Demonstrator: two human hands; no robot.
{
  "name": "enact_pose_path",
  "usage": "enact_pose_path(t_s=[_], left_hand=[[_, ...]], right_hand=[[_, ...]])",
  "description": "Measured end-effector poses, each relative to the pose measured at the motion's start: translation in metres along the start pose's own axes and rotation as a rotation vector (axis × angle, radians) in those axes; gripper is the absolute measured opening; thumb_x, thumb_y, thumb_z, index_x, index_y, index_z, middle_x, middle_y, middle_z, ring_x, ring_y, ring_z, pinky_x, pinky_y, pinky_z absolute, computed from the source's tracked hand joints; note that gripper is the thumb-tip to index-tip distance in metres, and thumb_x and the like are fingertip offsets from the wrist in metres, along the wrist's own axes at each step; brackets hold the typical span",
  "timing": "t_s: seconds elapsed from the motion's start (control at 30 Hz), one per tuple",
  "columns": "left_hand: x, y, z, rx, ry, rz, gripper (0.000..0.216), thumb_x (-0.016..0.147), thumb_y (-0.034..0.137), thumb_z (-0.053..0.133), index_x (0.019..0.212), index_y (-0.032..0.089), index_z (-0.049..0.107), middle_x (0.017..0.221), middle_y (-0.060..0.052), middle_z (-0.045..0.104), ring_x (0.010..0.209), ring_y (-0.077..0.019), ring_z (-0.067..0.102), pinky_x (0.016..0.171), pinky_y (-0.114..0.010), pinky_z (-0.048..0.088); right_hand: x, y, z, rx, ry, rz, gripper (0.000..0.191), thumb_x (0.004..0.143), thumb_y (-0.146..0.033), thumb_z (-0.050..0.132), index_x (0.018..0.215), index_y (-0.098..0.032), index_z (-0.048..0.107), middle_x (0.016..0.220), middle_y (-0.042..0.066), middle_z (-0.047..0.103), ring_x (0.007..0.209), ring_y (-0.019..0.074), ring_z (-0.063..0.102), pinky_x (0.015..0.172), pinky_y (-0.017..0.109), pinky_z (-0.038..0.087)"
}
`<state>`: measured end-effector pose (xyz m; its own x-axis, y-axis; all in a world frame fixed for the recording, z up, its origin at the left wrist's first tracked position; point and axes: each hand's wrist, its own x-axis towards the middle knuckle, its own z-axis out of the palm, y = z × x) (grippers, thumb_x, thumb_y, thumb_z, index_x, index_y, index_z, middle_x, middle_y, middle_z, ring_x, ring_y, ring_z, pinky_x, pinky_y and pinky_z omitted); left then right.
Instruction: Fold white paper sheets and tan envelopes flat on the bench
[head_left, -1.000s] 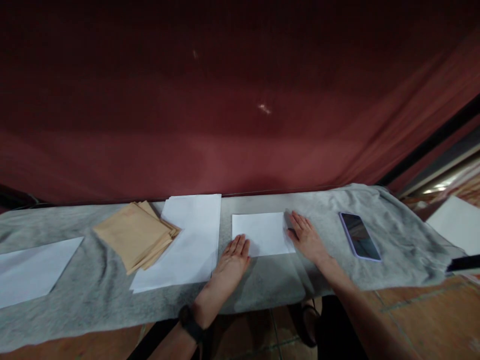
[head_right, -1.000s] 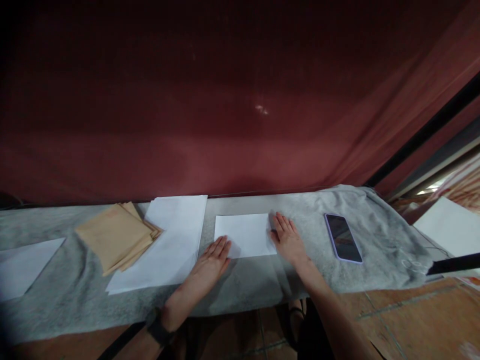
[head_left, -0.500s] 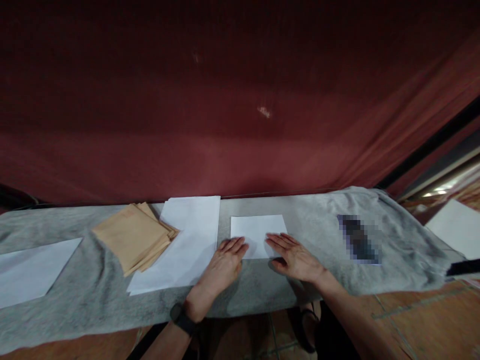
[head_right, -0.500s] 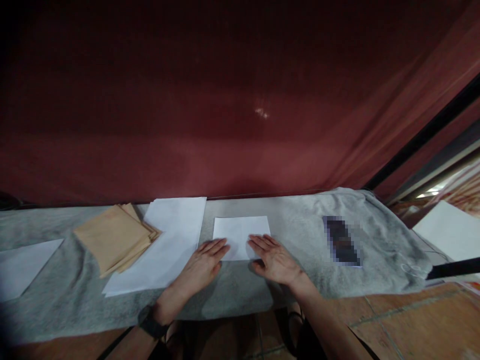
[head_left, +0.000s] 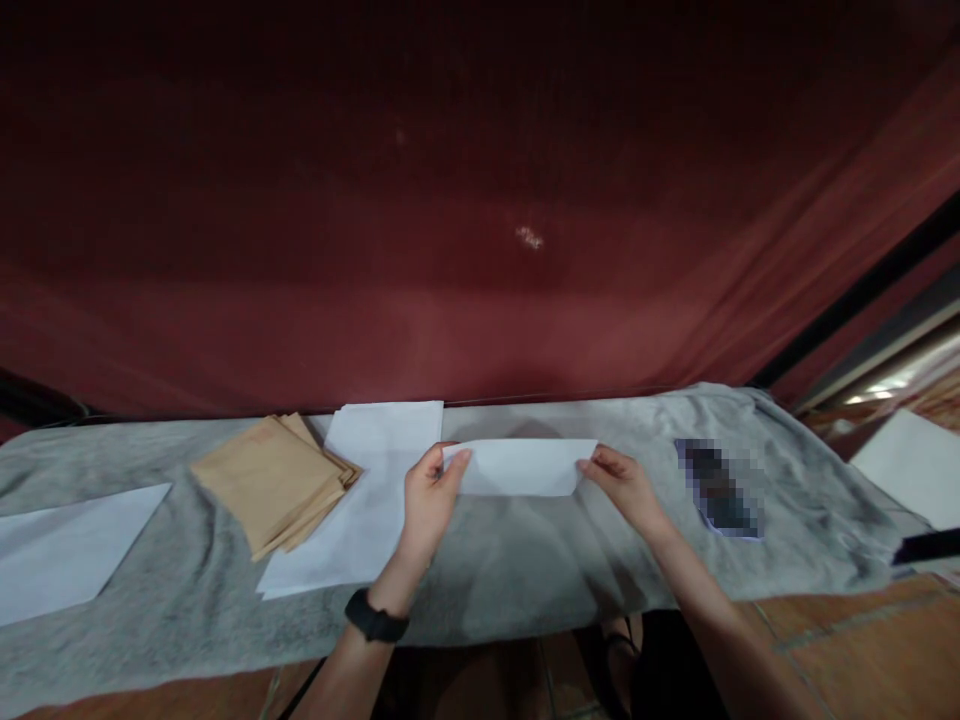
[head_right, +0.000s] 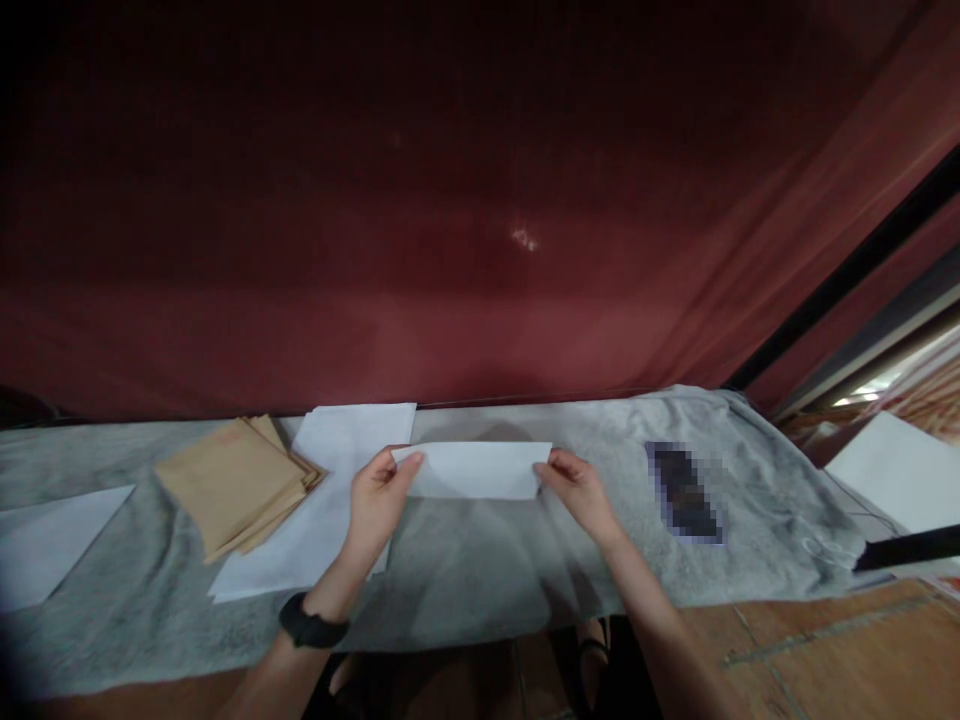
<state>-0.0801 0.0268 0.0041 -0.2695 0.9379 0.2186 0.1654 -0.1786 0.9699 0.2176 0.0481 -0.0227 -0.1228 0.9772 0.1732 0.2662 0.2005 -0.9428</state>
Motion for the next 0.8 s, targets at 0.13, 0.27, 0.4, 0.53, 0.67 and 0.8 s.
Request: enact_pose_path(t_s=[0.13, 0.27, 0.4, 0.53, 0.67, 0.8], left_hand=[[0.003, 0.003, 0.014, -0.253, 0.016, -0.169, 0.036, 0.079, 0.051, 0.071, 0.095, 0.018, 0.066, 0.076, 0.003, 0.066, 0.074, -0.0138, 0.064, 0.071, -0.024, 0.051], [-0.001, -0.018, 0.024, -0.295, -0.107, -0.365, 0.05, 0.073, 0.045, 0.077, 0.11, 0.015, 0.063, 0.092, -0.004, 0.072, 0.079, -0.0179, 0.069, 0.075, -0.03, 0.055], [-0.002, -0.052, 0.029, -0.094, -0.121, -0.333, 0.058, 0.074, 0.024, 0.068, 0.13, 0.013, 0.053, 0.108, -0.009, 0.072, 0.094, -0.0225, 0.07, 0.086, -0.037, 0.057], [-0.001, -0.069, 0.029, 0.255, -0.102, -0.174, 0.07, 0.078, 0.015, 0.059, 0.145, 0.014, 0.041, 0.121, -0.012, 0.069, 0.107, -0.025, 0.068, 0.097, -0.042, 0.055], [-0.011, -0.063, 0.03, 0.639, -0.143, -0.065, 0.07, 0.084, 0.012, 0.054, 0.151, 0.014, 0.035, 0.131, -0.016, 0.064, 0.109, -0.029, 0.068, 0.098, -0.046, 0.054], [-0.023, -0.045, 0.03, 0.925, -0.242, -0.019, 0.059, 0.086, 0.01, 0.045, 0.146, 0.007, 0.043, 0.133, -0.023, 0.059, 0.106, -0.0302, 0.068, 0.095, -0.045, 0.054]], right_hand=[[0.013, -0.002, 0.011, 0.135, 0.19, 0.061, 0.038, 0.082, -0.059, 0.064, 0.083, -0.022, 0.062, 0.07, -0.001, 0.065, 0.061, 0.0141, 0.057, 0.058, 0.024, 0.048], [0.024, 0.016, 0.029, -0.035, 0.316, 0.112, 0.047, 0.081, -0.07, 0.052, 0.079, -0.023, 0.057, 0.065, -0.001, 0.062, 0.058, 0.015, 0.055, 0.054, 0.025, 0.045], [0.029, 0.036, 0.042, -0.171, 0.316, 0.125, 0.043, 0.083, -0.064, 0.048, 0.077, -0.023, 0.06, 0.065, 0.002, 0.064, 0.062, 0.0189, 0.058, 0.058, 0.029, 0.047], [0.024, 0.042, 0.049, -0.39, 0.268, 0.137, 0.034, 0.09, -0.046, 0.046, 0.093, -0.021, 0.068, 0.081, 0.009, 0.072, 0.075, 0.0247, 0.066, 0.07, 0.034, 0.049], [0.016, 0.043, 0.052, -0.815, 0.189, 0.127, 0.038, 0.098, -0.031, 0.036, 0.121, -0.019, 0.064, 0.098, 0.012, 0.074, 0.083, 0.0255, 0.07, 0.075, 0.035, 0.05], [0.012, 0.041, 0.05, -0.933, 0.185, 0.053, 0.04, 0.098, -0.024, 0.037, 0.131, -0.017, 0.058, 0.11, 0.013, 0.071, 0.096, 0.0262, 0.068, 0.086, 0.037, 0.051]])
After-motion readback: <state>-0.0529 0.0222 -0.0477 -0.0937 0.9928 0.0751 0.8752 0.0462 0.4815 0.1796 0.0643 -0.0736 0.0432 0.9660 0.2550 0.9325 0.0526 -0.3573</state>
